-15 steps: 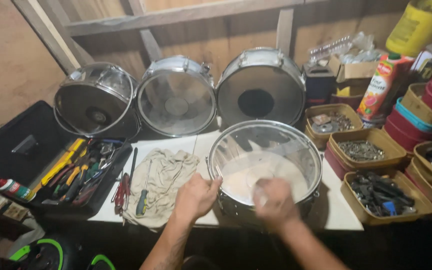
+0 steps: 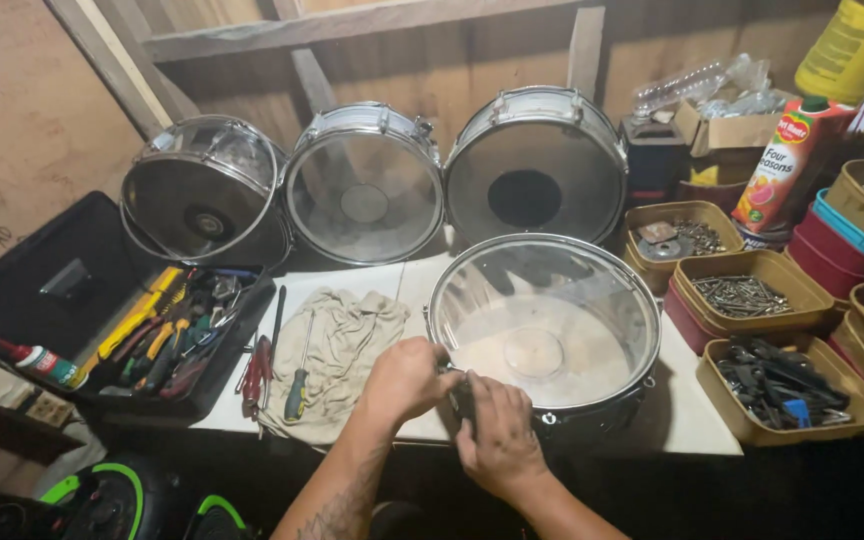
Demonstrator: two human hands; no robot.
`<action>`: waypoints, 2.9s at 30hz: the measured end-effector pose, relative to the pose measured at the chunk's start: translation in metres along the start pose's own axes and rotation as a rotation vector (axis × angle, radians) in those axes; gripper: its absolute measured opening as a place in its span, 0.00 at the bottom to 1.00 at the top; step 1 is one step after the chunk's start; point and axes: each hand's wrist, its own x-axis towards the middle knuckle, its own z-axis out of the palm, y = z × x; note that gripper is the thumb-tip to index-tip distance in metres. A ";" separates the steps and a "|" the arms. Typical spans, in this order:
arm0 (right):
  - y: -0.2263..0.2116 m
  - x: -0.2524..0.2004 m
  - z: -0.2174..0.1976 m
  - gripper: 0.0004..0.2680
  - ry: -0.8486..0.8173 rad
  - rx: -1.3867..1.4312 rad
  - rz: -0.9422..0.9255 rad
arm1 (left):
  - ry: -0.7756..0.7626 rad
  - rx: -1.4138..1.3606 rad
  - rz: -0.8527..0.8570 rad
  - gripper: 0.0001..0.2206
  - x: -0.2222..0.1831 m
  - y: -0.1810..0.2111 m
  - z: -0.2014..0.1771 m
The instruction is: Cleaning a drum head with a cloth and checking its tension by pressing with hands
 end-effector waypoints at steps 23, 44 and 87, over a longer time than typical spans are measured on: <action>0.060 -0.011 -0.082 0.06 0.207 0.309 0.089 | 0.407 -0.280 0.085 0.12 0.042 -0.062 0.057; 0.063 -0.012 -0.079 0.06 0.223 0.318 0.044 | -0.099 -0.061 0.095 0.06 0.032 -0.011 -0.024; 0.068 -0.012 -0.081 0.06 0.232 0.335 0.011 | -0.046 -0.156 -0.223 0.34 -0.005 0.025 -0.044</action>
